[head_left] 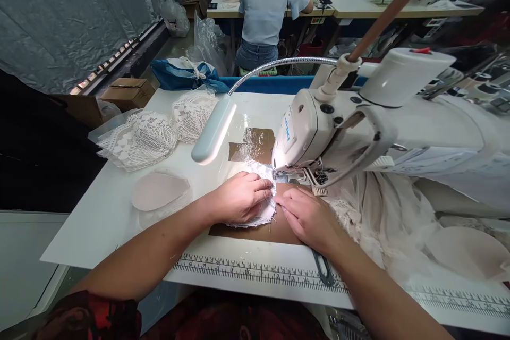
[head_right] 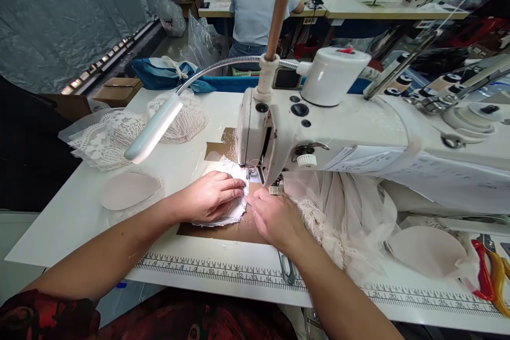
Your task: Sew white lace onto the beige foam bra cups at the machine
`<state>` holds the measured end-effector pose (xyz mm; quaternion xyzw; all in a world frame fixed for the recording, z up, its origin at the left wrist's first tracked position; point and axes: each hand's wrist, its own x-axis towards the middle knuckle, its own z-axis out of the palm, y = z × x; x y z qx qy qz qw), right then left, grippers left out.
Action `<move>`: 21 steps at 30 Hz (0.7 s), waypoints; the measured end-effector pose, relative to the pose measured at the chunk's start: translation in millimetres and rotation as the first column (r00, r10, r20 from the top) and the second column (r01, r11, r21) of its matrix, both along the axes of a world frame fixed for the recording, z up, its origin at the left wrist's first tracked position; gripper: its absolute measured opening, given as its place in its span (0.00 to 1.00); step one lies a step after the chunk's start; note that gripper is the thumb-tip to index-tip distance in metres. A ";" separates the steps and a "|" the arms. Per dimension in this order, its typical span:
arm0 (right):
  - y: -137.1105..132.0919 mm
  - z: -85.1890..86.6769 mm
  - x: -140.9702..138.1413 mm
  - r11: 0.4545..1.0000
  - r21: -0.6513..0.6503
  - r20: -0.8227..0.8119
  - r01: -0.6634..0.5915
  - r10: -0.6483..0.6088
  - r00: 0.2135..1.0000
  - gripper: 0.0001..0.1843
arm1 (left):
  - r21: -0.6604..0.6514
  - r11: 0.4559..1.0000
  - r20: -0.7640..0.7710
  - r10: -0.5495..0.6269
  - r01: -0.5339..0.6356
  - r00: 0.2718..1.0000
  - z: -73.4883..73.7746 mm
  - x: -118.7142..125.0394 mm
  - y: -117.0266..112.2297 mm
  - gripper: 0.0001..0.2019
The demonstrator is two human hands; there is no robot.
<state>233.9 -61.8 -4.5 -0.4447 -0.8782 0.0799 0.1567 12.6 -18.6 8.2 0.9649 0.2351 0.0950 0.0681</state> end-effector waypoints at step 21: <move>4.5 3.5 -10.4 0.985 -0.070 0.106 0.157 -0.149 0.983 0.21 | 0.026 0.998 -0.075 0.064 -0.062 0.995 -1.3 3.1 0.5 0.23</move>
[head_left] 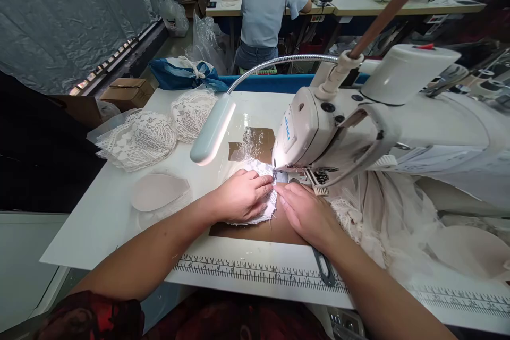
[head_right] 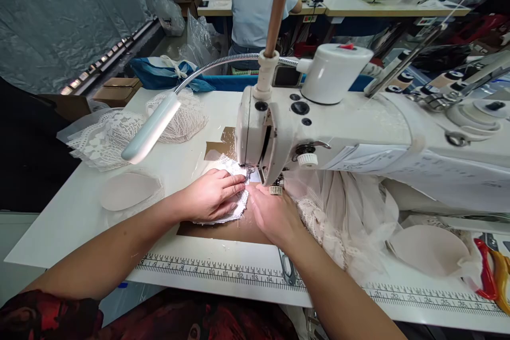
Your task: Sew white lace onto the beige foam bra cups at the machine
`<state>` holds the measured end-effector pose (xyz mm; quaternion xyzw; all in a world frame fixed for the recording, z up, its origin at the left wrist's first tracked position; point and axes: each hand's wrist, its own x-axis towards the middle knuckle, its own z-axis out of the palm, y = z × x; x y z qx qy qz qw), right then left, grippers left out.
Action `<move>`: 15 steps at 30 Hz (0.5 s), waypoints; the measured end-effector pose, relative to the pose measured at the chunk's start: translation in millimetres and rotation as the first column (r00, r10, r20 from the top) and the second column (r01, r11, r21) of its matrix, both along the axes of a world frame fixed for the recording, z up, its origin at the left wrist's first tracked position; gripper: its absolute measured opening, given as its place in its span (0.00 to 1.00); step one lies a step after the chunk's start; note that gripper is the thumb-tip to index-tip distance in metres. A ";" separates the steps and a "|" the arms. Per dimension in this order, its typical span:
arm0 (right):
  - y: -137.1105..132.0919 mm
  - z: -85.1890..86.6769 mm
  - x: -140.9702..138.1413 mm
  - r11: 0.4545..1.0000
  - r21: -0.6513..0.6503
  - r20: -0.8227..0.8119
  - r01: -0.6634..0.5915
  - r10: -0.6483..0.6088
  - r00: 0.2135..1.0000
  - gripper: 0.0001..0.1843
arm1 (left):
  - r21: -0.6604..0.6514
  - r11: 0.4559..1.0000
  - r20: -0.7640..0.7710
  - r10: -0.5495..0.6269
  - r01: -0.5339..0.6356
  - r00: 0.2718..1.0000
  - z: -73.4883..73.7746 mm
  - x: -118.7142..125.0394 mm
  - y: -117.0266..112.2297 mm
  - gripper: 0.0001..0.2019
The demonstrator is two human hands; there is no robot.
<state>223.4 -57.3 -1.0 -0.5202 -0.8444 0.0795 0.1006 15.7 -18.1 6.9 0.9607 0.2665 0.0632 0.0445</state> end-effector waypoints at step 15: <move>0.9 -7.0 2.0 0.996 0.081 0.000 -0.031 0.031 1.000 0.20 | 0.006 1.000 0.066 -0.008 0.007 0.998 -2.9 2.8 2.3 0.17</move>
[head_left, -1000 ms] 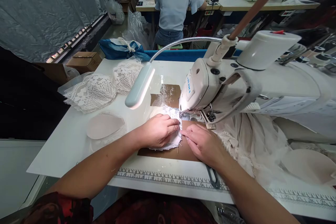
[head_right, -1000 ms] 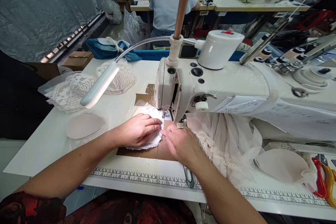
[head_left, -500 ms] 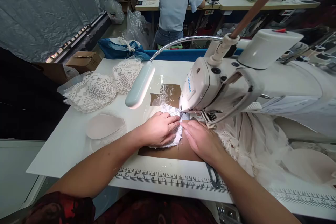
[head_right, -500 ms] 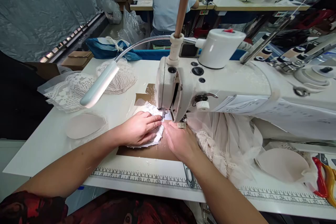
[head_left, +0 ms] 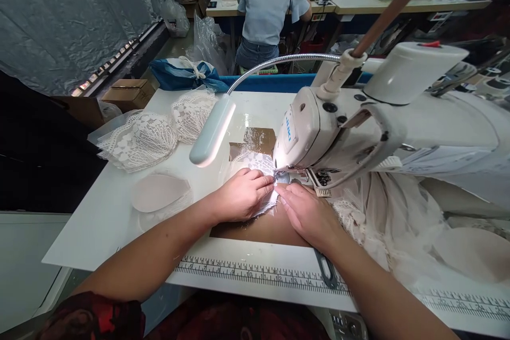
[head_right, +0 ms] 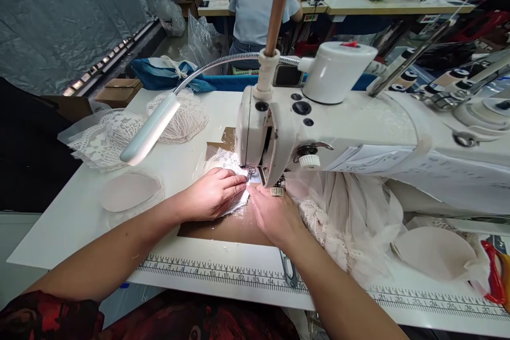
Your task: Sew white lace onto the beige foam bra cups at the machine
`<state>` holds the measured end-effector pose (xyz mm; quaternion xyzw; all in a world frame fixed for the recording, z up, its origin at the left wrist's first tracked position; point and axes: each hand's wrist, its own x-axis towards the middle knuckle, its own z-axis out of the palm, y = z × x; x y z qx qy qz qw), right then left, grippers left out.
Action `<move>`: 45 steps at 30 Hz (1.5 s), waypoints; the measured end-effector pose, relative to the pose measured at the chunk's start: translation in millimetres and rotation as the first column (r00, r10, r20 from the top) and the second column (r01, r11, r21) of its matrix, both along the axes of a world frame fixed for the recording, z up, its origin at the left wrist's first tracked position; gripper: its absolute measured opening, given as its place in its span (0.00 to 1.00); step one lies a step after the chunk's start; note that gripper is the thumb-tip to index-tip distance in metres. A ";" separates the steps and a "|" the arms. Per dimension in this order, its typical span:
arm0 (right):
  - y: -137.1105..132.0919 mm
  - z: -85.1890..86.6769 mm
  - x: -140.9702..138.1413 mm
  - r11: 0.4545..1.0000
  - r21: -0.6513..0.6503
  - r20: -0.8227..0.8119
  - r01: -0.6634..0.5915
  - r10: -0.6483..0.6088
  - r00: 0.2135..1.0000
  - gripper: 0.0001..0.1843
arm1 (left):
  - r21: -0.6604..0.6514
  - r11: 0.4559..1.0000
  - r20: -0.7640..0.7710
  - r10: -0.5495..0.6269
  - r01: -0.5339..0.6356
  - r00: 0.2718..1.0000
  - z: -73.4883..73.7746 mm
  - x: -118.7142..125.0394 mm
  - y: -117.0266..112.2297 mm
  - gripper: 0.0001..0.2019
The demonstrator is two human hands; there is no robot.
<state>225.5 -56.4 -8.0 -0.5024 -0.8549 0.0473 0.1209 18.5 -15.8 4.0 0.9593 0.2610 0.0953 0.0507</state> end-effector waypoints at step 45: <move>1.9 -0.7 -5.4 0.995 0.060 0.102 0.085 -0.090 0.991 0.23 | 0.001 1.000 -0.005 -0.006 0.006 1.000 3.9 -2.6 0.9 0.16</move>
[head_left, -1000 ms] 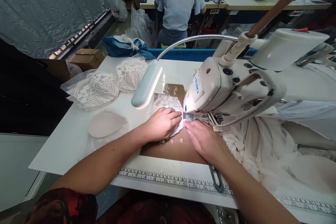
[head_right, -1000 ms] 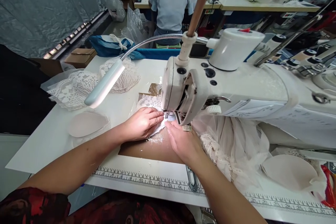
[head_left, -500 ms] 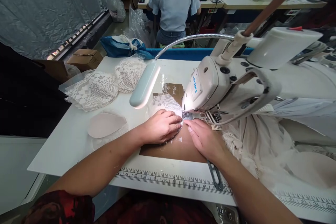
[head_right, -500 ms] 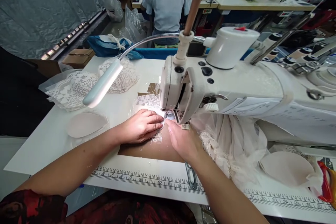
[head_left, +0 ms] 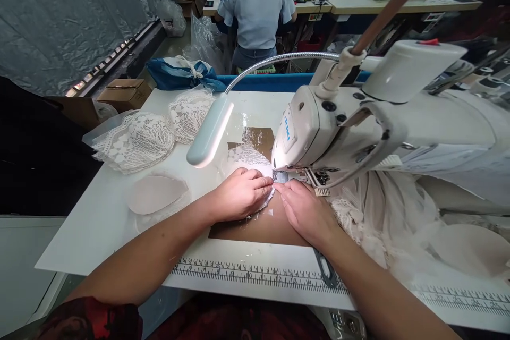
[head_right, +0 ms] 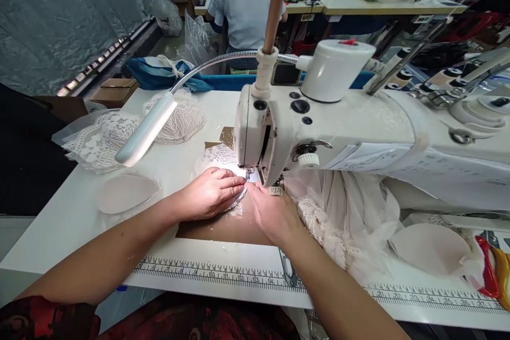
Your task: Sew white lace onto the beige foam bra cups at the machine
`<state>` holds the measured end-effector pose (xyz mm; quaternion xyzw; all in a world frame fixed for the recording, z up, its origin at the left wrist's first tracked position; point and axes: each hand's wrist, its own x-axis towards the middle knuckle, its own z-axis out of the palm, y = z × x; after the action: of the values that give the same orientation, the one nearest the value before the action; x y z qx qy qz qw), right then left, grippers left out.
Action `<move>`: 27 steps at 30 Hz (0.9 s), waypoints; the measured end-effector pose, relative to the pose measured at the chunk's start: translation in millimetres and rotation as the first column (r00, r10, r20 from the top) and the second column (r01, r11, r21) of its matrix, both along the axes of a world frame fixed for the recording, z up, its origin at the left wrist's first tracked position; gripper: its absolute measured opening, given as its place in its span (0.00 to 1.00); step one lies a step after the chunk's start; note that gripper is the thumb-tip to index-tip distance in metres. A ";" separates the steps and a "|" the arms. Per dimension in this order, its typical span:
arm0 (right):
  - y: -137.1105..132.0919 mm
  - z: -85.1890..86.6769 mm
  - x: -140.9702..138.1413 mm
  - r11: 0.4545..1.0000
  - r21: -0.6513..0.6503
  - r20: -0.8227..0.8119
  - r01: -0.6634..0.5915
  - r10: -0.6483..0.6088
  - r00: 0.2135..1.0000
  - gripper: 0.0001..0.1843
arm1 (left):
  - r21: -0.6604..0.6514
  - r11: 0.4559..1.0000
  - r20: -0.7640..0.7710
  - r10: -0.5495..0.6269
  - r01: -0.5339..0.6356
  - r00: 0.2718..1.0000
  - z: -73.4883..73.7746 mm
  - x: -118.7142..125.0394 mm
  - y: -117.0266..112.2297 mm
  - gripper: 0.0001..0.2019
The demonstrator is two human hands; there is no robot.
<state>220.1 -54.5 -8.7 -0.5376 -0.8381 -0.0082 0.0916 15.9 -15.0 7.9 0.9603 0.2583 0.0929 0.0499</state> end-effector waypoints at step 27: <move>-2.6 1.7 6.3 0.995 -0.095 -0.275 -0.012 -0.015 0.961 0.18 | -0.096 0.983 0.175 0.174 -0.159 0.969 -11.1 0.6 3.3 0.12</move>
<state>226.3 -57.1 -7.0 -0.5380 -0.8163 0.1067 0.1812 16.5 -11.6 -3.2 0.9199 0.3358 0.1736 0.1044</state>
